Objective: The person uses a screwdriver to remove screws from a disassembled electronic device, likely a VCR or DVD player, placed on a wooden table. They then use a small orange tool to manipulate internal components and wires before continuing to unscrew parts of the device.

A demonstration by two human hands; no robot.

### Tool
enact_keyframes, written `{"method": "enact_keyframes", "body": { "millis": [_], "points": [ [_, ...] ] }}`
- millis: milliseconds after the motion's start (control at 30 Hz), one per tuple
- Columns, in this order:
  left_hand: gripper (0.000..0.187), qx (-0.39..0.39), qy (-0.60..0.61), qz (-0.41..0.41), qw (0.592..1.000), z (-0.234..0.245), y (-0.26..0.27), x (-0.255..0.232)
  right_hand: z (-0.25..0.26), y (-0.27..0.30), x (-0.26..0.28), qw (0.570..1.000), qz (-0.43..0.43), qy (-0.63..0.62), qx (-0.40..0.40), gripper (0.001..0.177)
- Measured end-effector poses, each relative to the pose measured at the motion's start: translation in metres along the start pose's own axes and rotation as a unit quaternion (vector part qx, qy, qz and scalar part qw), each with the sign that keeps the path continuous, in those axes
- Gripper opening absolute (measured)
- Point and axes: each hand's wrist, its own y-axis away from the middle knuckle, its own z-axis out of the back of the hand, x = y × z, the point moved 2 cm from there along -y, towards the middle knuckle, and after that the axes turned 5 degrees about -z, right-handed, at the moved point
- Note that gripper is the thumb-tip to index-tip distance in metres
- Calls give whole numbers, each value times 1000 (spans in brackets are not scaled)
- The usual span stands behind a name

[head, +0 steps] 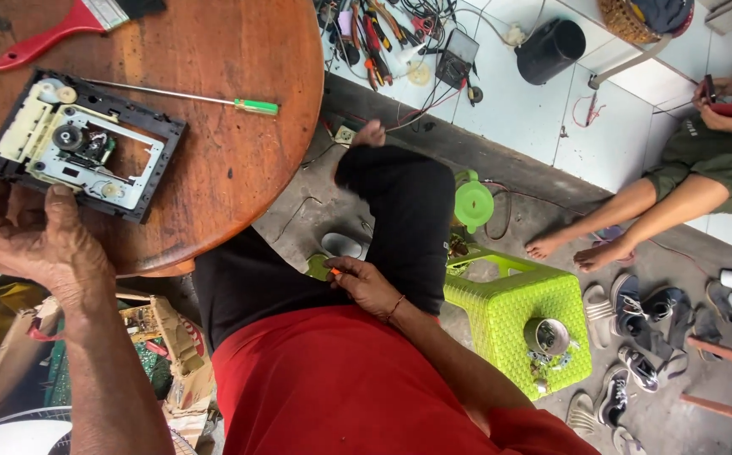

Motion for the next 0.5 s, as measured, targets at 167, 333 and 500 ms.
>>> {"method": "enact_keyframes", "body": {
  "millis": [167,333,500],
  "points": [
    [39,-29,-148,17,988,1,0,-4,-12,4,25,999,-3,-38,10,35],
    [40,0,-79,24,997,-2,4,-4,-15,-3,23,999,-21,-13,35,41],
    [23,-30,-102,123,987,4,14,8,-7,-10,19,996,-52,-50,49,39]
  ]
}}
